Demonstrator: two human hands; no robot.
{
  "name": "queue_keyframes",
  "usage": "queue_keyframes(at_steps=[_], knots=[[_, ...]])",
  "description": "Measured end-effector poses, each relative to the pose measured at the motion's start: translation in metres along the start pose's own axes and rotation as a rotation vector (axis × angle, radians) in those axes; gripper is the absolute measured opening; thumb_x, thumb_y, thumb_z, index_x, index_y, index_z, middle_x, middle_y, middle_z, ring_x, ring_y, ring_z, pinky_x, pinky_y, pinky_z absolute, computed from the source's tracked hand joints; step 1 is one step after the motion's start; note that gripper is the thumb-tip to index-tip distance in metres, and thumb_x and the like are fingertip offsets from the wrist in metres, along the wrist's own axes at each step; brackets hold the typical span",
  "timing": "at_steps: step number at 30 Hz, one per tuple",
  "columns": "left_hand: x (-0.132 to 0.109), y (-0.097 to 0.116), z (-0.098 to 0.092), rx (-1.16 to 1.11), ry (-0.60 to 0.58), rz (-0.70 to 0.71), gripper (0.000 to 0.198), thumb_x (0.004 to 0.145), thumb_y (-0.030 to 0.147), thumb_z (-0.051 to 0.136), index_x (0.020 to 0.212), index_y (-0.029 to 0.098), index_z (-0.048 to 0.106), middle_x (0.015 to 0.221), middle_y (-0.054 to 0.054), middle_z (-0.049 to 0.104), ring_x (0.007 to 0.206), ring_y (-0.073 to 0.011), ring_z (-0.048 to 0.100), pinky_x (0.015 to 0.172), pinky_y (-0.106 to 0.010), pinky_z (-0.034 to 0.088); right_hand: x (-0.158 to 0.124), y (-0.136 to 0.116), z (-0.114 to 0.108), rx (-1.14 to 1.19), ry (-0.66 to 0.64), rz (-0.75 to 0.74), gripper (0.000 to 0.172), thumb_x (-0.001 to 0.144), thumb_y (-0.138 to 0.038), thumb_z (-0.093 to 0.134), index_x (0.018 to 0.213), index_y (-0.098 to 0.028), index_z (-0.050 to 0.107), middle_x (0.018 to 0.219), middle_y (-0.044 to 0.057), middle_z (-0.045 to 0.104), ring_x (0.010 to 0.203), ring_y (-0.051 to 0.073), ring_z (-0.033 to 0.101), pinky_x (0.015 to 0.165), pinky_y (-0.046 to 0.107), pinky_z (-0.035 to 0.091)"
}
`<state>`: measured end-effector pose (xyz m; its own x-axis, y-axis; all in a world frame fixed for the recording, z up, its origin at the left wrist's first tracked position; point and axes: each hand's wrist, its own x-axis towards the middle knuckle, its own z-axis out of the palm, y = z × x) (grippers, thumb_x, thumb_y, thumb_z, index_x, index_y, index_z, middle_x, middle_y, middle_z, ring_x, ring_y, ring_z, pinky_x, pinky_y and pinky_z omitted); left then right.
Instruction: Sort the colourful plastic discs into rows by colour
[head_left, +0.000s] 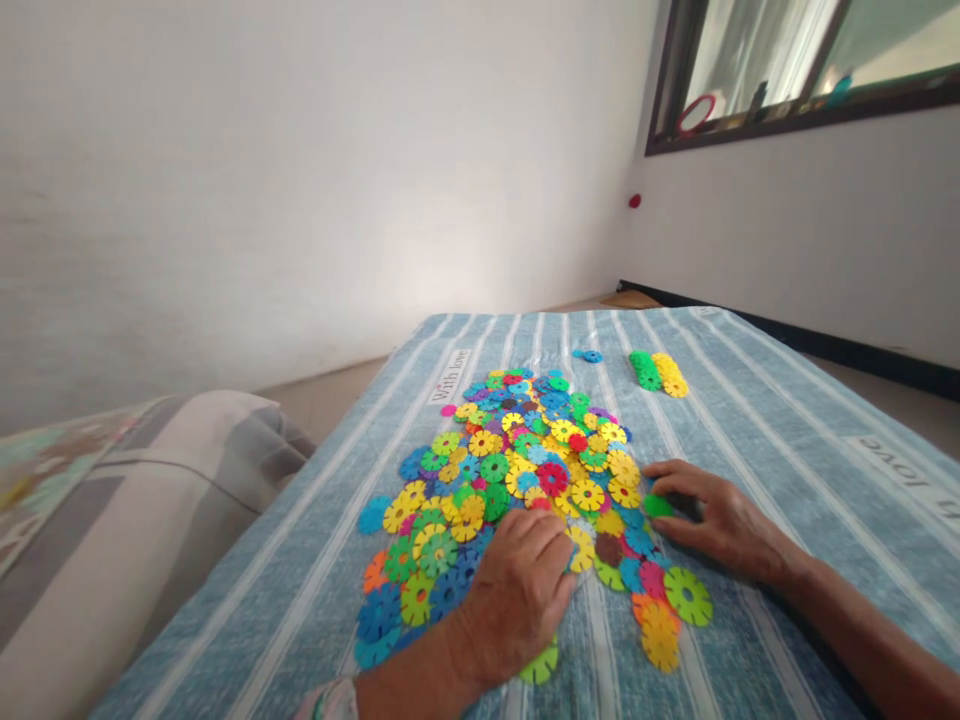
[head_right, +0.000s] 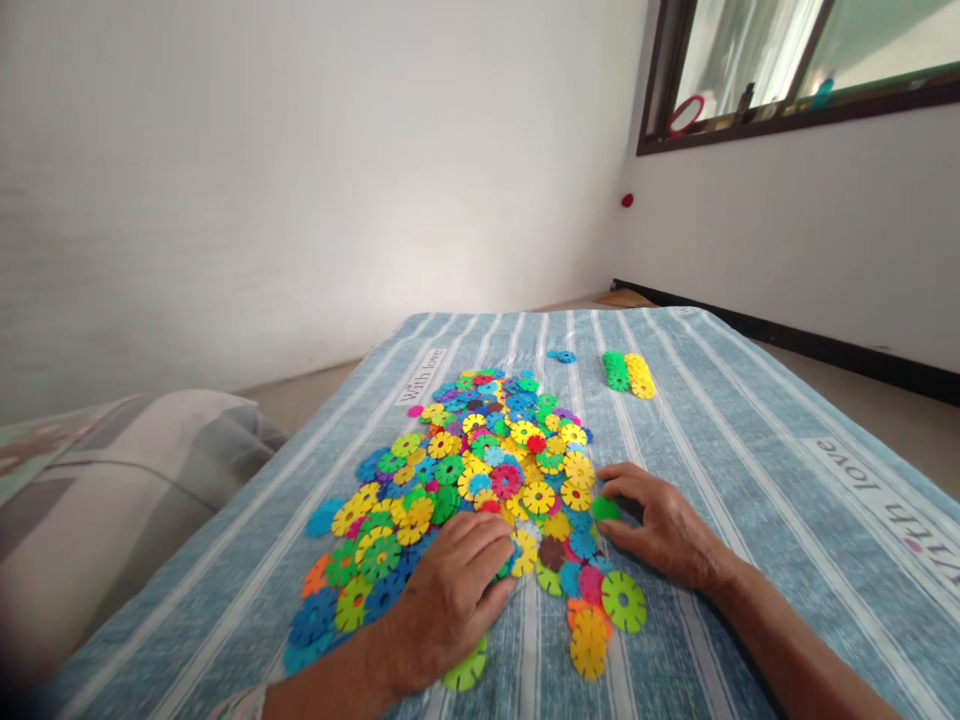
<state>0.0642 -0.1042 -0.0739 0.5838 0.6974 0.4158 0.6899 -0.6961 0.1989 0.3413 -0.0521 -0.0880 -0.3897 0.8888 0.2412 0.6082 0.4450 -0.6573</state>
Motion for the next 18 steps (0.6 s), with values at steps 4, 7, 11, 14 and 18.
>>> queue_keyframes(at_steps=[4,7,11,14,18], knots=[[-0.003,0.000,0.004,-0.026,-0.045,0.040,0.013,0.079,0.017,0.061,0.092,0.018,0.058,0.099,-0.007,0.066,0.094,-0.0230,0.058,0.085,-0.041,0.046,-0.002,0.002,0.001,0.013,0.008,0.020,0.022,0.078,-0.039,0.065,0.091,-0.022,0.067,0.123,0.009,0.061,0.113,0.027,0.059,0.097,0.040,0.047],[-0.006,-0.001,0.005,-0.029,-0.053,0.068,0.014,0.082,0.022,0.060,0.095,0.019,0.057,0.101,-0.007,0.065,0.096,-0.0232,0.058,0.086,-0.040,0.044,-0.002,0.002,0.001,0.020,0.016,0.039,0.025,0.078,-0.043,0.065,0.091,-0.022,0.067,0.122,0.009,0.062,0.113,0.028,0.059,0.098,0.040,0.047],[-0.008,0.001,0.007,-0.045,-0.054,0.109,0.013,0.083,0.025,0.058,0.095,0.018,0.058,0.098,-0.008,0.064,0.096,-0.0229,0.057,0.085,-0.038,0.043,-0.003,0.003,0.001,0.018,0.046,0.070,0.028,0.076,-0.047,0.066,0.090,-0.022,0.068,0.121,0.009,0.063,0.112,0.028,0.059,0.096,0.039,0.049],[-0.005,0.001,0.005,-0.044,-0.010,0.119,0.008,0.086,0.022,0.053,0.089,0.018,0.059,0.091,-0.007,0.064,0.089,-0.0207,0.058,0.082,-0.035,0.043,-0.004,0.004,0.001,0.016,0.055,0.079,0.029,0.076,-0.049,0.066,0.090,-0.023,0.068,0.120,0.008,0.064,0.112,0.028,0.059,0.094,0.038,0.050],[0.003,-0.018,-0.019,0.063,0.022,-0.016,0.017,0.087,0.012,0.046,0.077,0.017,0.059,0.079,-0.006,0.063,0.079,-0.0194,0.056,0.076,-0.032,0.044,-0.004,0.003,0.001,0.003,0.056,0.094,0.030,0.076,-0.050,0.065,0.089,-0.023,0.068,0.120,0.008,0.064,0.108,0.027,0.061,0.089,0.037,0.052]])
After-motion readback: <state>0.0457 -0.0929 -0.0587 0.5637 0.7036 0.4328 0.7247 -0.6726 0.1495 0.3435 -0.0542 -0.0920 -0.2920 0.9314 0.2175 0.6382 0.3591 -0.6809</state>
